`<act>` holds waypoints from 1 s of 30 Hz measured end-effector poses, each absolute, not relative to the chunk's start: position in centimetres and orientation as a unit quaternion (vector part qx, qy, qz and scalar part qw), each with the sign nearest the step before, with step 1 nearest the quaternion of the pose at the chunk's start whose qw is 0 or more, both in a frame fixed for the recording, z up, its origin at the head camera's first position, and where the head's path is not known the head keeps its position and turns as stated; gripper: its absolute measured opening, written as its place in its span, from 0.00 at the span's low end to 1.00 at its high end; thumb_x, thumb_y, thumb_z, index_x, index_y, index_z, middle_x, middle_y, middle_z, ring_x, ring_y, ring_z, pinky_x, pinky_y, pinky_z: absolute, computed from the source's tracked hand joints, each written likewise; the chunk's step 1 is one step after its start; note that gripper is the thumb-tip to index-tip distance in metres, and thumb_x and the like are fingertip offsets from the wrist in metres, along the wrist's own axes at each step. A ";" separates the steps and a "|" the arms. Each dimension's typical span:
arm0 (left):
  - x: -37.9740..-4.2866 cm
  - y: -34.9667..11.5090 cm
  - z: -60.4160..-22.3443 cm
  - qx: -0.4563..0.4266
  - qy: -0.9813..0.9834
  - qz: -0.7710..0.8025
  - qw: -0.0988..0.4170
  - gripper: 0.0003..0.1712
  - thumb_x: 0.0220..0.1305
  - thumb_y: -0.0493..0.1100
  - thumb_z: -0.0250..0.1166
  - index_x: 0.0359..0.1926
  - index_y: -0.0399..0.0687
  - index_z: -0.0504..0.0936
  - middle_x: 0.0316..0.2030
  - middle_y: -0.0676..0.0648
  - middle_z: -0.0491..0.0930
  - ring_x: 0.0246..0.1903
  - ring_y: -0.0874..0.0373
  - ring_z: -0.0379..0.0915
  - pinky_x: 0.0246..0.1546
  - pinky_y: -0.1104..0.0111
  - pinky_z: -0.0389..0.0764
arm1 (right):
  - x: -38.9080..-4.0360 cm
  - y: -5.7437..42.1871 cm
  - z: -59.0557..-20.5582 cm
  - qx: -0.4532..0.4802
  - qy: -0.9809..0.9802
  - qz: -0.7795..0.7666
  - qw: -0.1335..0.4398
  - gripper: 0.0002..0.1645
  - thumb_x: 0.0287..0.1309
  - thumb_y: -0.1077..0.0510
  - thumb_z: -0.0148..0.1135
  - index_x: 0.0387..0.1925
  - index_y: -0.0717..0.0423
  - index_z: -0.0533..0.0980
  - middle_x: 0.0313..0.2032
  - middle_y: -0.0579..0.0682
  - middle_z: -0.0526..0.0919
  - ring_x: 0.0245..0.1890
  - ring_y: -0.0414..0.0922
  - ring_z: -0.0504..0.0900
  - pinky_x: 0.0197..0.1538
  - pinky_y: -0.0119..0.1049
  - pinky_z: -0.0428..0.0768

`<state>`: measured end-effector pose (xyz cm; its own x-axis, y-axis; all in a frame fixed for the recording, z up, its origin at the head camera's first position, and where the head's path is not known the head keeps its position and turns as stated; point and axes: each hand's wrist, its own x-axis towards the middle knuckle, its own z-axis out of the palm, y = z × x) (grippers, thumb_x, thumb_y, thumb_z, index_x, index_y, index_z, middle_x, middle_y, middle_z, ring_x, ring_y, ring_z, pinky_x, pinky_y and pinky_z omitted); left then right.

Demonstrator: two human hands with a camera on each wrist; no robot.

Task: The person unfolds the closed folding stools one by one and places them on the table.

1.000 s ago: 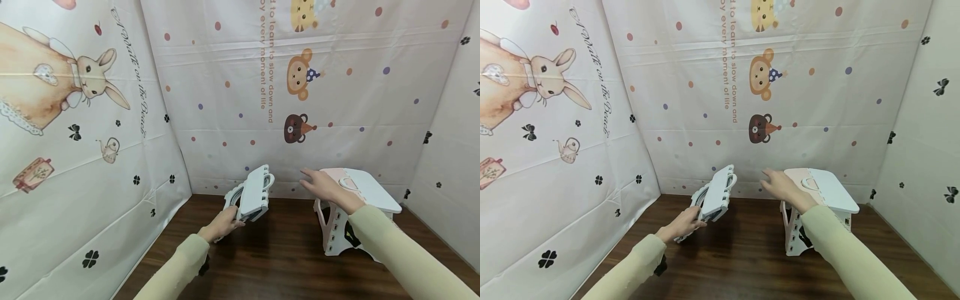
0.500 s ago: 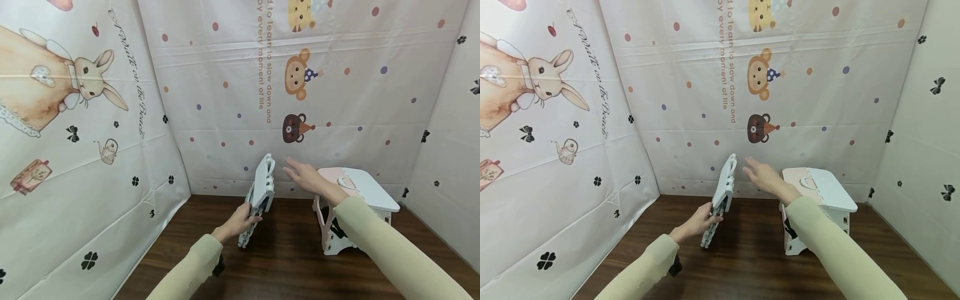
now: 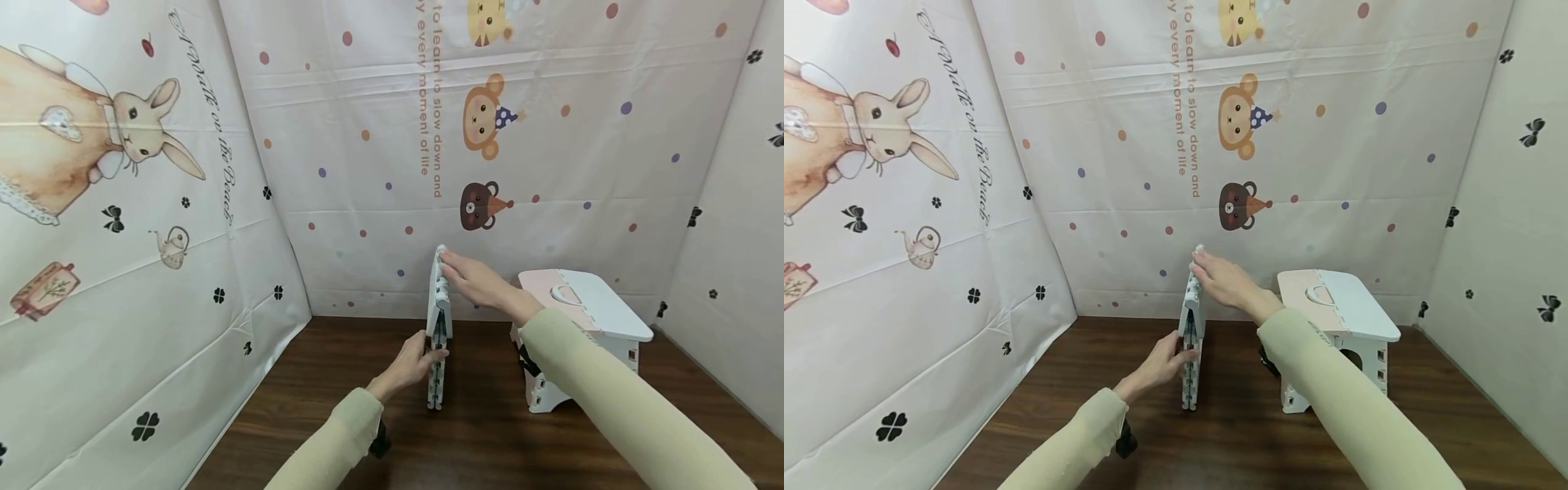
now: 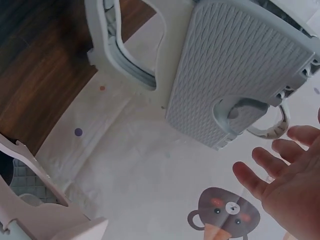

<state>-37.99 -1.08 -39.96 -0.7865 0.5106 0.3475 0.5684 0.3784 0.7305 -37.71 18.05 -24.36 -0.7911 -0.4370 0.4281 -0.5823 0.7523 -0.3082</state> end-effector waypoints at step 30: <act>-38.2 -8.9 -39.6 -0.240 -0.891 -0.337 -0.184 0.28 0.61 0.47 0.68 0.58 0.38 0.73 0.54 0.35 0.74 0.42 0.51 0.77 0.42 0.52 0.81 | -38.3 17.1 -24.9 0.240 -0.943 0.179 0.143 0.33 0.76 0.48 0.35 0.72 0.64 0.54 0.71 0.67 0.57 0.71 0.63 0.57 0.72 0.57 0.56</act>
<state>-38.16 -8.87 -39.59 -0.8167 0.5524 -0.1668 0.3038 0.6573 0.6897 -38.34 17.06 -24.91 -0.8437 -0.4014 0.3565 -0.5042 0.8206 -0.2692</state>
